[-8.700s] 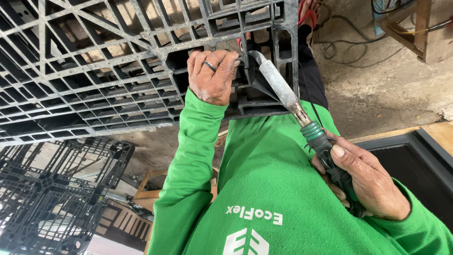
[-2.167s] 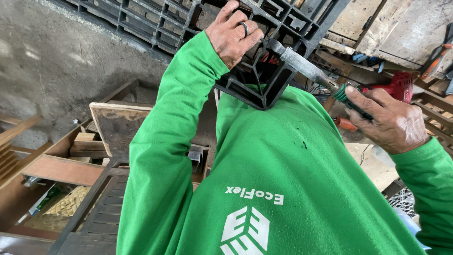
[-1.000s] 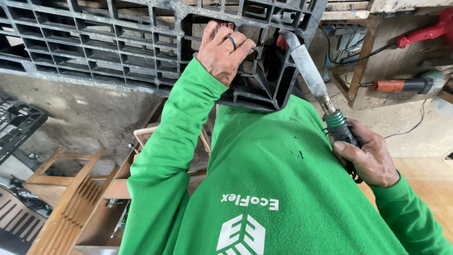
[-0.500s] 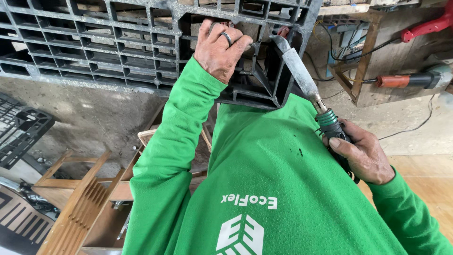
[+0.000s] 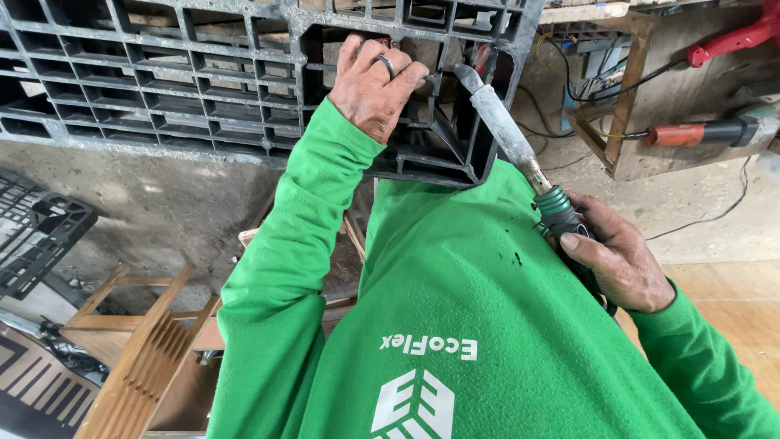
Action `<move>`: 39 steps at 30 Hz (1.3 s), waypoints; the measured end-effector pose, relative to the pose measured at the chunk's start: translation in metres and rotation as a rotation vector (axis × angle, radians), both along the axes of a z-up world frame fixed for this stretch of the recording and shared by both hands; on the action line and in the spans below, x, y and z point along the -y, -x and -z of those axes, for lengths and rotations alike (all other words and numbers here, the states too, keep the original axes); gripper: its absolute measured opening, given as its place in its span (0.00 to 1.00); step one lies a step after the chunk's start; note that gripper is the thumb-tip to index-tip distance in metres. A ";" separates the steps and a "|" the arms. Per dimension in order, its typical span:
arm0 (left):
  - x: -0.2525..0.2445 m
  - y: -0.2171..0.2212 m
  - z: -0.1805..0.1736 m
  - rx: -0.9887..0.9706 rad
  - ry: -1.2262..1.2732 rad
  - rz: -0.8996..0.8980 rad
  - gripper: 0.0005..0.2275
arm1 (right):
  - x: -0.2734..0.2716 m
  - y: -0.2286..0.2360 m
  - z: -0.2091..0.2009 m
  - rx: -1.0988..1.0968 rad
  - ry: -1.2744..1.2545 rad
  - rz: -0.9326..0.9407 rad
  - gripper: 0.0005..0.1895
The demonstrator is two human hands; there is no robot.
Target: The person uses a soldering iron to melt and fuse sections of a black plastic grid structure. They hold the grid with one hand and apply the hot tip to joints and edges, occasionally pressing the plastic to smooth the weld.
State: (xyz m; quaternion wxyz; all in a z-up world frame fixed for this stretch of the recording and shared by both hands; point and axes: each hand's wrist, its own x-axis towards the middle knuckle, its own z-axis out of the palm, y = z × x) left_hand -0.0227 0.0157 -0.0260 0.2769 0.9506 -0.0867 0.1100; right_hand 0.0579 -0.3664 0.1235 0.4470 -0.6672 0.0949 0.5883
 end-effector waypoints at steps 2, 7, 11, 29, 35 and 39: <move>0.000 -0.002 0.000 0.011 0.000 -0.008 0.13 | -0.001 -0.002 -0.001 0.027 0.004 -0.040 0.33; 0.001 -0.002 0.000 0.027 0.011 -0.035 0.12 | -0.004 -0.006 -0.003 0.035 0.017 -0.069 0.33; 0.000 -0.002 -0.001 0.018 0.013 -0.049 0.12 | -0.009 -0.011 -0.007 0.012 -0.008 -0.070 0.32; 0.003 -0.001 0.004 0.086 -0.008 -0.091 0.11 | -0.038 -0.027 -0.027 -0.093 0.084 -0.030 0.31; 0.002 -0.001 0.003 0.092 -0.003 -0.077 0.11 | -0.045 -0.031 -0.035 -0.127 0.144 -0.022 0.32; 0.001 -0.005 -0.003 0.101 0.008 -0.072 0.10 | -0.043 -0.028 -0.034 -0.131 0.148 0.000 0.32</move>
